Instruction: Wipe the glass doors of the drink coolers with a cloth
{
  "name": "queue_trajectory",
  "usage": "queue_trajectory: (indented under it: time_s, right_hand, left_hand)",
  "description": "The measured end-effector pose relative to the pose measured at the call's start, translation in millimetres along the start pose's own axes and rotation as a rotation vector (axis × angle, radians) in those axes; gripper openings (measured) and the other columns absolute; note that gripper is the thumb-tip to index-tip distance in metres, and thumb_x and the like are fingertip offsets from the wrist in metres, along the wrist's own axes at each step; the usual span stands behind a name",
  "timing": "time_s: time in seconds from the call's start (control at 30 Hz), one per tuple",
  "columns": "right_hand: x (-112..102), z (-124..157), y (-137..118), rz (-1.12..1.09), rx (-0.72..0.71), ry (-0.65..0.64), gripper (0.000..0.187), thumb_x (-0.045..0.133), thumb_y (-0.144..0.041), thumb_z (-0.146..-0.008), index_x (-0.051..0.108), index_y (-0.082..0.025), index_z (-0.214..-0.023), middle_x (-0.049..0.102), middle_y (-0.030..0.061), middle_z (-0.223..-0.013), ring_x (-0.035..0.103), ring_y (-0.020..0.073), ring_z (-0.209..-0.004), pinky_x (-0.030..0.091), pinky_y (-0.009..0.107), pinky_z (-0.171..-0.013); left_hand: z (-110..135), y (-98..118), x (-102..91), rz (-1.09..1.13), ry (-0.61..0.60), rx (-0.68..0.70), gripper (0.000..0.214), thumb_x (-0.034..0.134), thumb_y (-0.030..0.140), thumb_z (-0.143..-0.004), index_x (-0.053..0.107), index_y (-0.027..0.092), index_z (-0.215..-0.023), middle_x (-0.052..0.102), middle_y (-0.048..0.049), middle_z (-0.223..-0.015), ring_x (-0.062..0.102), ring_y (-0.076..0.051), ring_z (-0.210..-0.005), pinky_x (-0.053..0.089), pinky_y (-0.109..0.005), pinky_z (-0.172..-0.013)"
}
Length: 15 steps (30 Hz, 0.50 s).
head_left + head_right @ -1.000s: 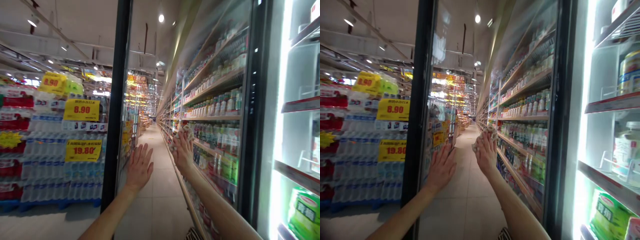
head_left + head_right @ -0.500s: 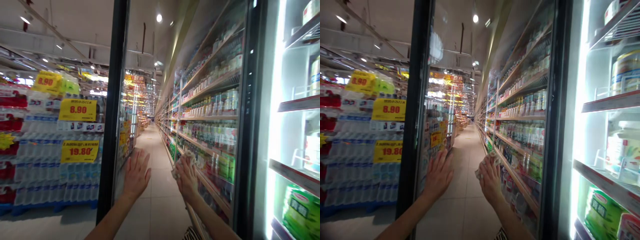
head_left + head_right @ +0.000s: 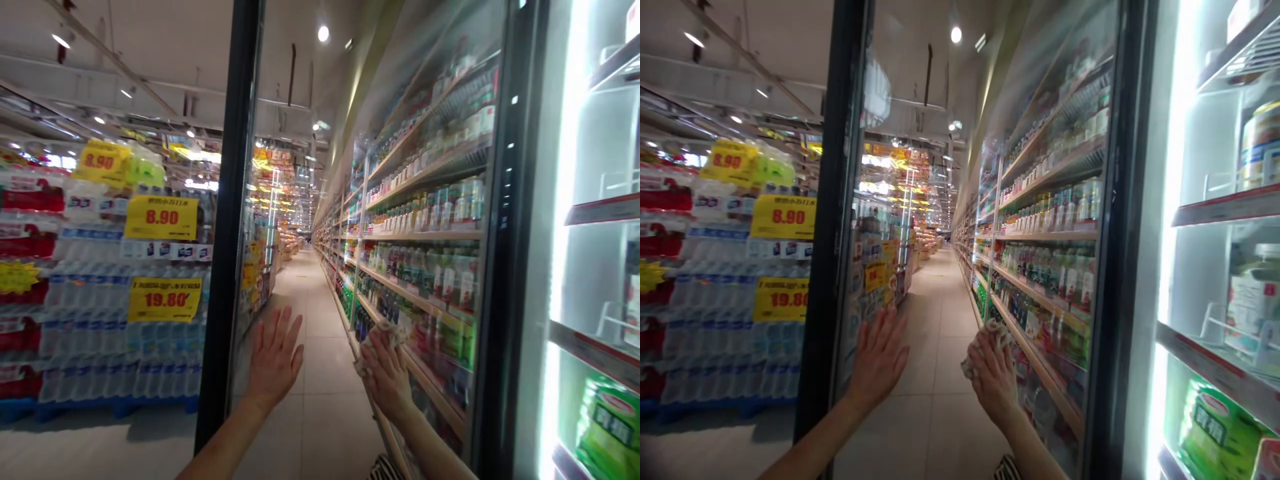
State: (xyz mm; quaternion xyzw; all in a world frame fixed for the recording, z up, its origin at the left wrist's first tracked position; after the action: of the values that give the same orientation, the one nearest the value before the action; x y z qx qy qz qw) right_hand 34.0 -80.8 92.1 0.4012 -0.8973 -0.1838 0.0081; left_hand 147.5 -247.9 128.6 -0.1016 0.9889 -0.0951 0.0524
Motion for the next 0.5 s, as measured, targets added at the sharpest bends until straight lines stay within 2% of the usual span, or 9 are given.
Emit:
queue_trajectory:
  time_s: [0.13, 0.2, 0.27, 0.37, 0.4, 0.43, 0.5]
  right_hand:
    - [-11.9, -25.2, 31.9, 0.005, 0.160, 0.122, 0.053, 0.042, -0.016, -0.082, 0.039, -0.024, -0.135, 0.037, 0.0094, -0.143, 0.027, 0.0276, -0.135, 0.030, 0.053, -0.104]
    - [-16.5, -30.3, 40.0, 0.017, 0.215, 0.155, 0.054, 0.042, -0.017, -0.083, 0.036, -0.023, -0.136, 0.034, 0.0103, -0.144, 0.025, 0.0279, -0.136, 0.030, 0.053, -0.104]
    - [-14.7, -23.2, 30.7, 0.021, 0.176, 0.121, 0.053, 0.042, -0.016, -0.083, 0.037, -0.022, -0.135, 0.035, 0.0106, -0.144, 0.024, 0.0272, -0.137, 0.031, 0.052, -0.104]
    - [-6.8, -7.4, 6.2, 0.003, 0.014, 0.033, 0.050, 0.043, -0.014, -0.081, 0.044, -0.023, -0.130, 0.042, 0.0089, -0.140, 0.027, 0.0250, -0.135, 0.032, 0.048, -0.104]
    - [-6.1, -7.1, 5.5, -0.003, -0.011, 0.026, 0.049, 0.044, -0.014, -0.081, 0.046, -0.024, -0.129, 0.043, 0.0082, -0.139, 0.029, 0.0248, -0.135, 0.032, 0.048, -0.105]
    - [-7.5, -10.7, 11.8, -0.003, 0.005, 0.040, 0.049, 0.044, -0.014, -0.081, 0.046, -0.024, -0.129, 0.043, 0.0081, -0.139, 0.029, 0.0253, -0.134, 0.031, 0.049, -0.105]
    - [-16.0, -24.3, 40.1, 0.015, 0.133, 0.121, 0.050, 0.042, -0.016, -0.082, 0.042, -0.023, -0.132, 0.038, 0.0091, -0.142, 0.028, 0.0272, -0.135, 0.030, 0.052, -0.104]
  left_hand:
    - [1.1, -1.4, 2.3, -0.017, -0.020, -0.002, 0.058, 0.049, 0.024, -0.083, 0.032, 0.020, -0.138, 0.038, -0.0112, -0.141, 0.019, -0.024, -0.138, 0.015, -0.045, -0.112]
    - [0.9, -0.8, 2.1, -0.029, -0.021, 0.005, 0.059, 0.049, 0.023, -0.083, 0.032, 0.019, -0.139, 0.038, -0.0115, -0.141, 0.018, -0.024, -0.138, 0.014, -0.045, -0.112]
    - [0.6, 0.5, 1.4, -0.035, -0.016, 0.017, 0.059, 0.049, 0.023, -0.082, 0.031, 0.018, -0.139, 0.038, -0.0120, -0.141, 0.017, -0.024, -0.138, 0.014, -0.045, -0.112]
    - [0.6, 0.5, 0.3, -0.033, 0.002, 0.017, 0.060, 0.049, 0.024, -0.083, 0.030, 0.019, -0.139, 0.039, -0.0119, -0.141, 0.016, -0.023, -0.138, 0.014, -0.045, -0.112]
    - [0.7, 0.4, 0.6, -0.031, 0.003, 0.017, 0.060, 0.049, 0.024, -0.083, 0.030, 0.019, -0.140, 0.039, -0.0116, -0.141, 0.016, -0.023, -0.138, 0.014, -0.045, -0.112]
    - [0.8, 0.2, 0.6, -0.030, 0.006, 0.018, 0.061, 0.049, 0.024, -0.083, 0.029, 0.019, -0.140, 0.038, -0.0111, -0.141, 0.017, -0.023, -0.138, 0.013, -0.045, -0.112]
    - [1.1, 0.0, 0.9, -0.033, 0.008, 0.022, 0.061, 0.049, 0.023, -0.082, 0.029, 0.020, -0.140, 0.038, -0.0104, -0.141, 0.017, -0.022, -0.138, 0.014, -0.045, -0.113]
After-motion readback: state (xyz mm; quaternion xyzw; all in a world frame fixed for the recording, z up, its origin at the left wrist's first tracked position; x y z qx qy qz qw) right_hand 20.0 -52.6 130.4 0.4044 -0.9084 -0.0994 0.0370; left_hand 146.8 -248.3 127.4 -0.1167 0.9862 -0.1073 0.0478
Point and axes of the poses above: each hand's wrist, its own z-axis away from the middle knuckle, its own x-axis out of the palm, y = z × x, the point moved 10 cm from there along -z, towards the middle knuckle
